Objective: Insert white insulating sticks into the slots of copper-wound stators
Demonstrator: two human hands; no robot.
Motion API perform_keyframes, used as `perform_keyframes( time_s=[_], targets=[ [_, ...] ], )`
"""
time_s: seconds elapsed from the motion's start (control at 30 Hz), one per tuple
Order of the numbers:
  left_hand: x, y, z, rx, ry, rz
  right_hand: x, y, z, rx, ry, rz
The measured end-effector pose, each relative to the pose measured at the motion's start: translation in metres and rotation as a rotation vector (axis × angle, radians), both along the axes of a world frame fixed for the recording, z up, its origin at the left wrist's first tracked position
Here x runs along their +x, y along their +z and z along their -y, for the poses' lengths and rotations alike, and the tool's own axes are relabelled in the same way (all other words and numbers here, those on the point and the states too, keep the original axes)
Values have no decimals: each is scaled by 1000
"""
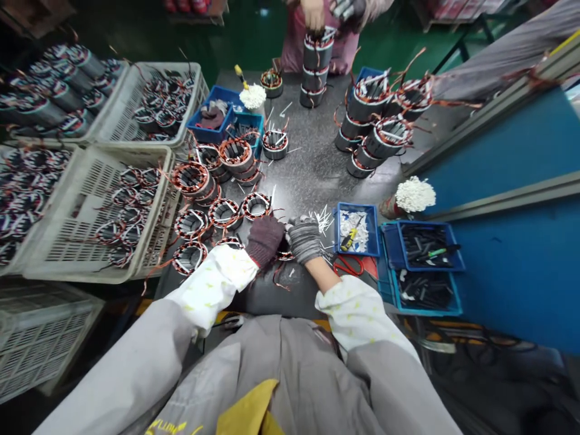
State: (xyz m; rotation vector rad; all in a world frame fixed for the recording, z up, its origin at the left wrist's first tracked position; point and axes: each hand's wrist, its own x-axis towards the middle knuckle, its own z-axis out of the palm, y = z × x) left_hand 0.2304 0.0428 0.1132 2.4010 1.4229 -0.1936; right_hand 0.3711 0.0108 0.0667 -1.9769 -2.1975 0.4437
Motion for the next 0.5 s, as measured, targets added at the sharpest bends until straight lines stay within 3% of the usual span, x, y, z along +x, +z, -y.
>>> perform_keyframes(
  time_s=[0.07,0.2,0.3,0.4,0.5],
  targets=[
    [-1,-5,1,-5,15,-2,6,-6,1,11,10,12],
    [-13,-9,-10,-84,78,95,15,-21,17,89,-127,-36],
    [-25,-8,-33,-157,280,409,14,-25,25,119,-132,-51],
    [-44,-9,-50,-188,523,811,9,-16,21,117,-93,-7],
    [-63,-18,-44,-272,570,836,0,6,3,13,-24,92]
  ],
)
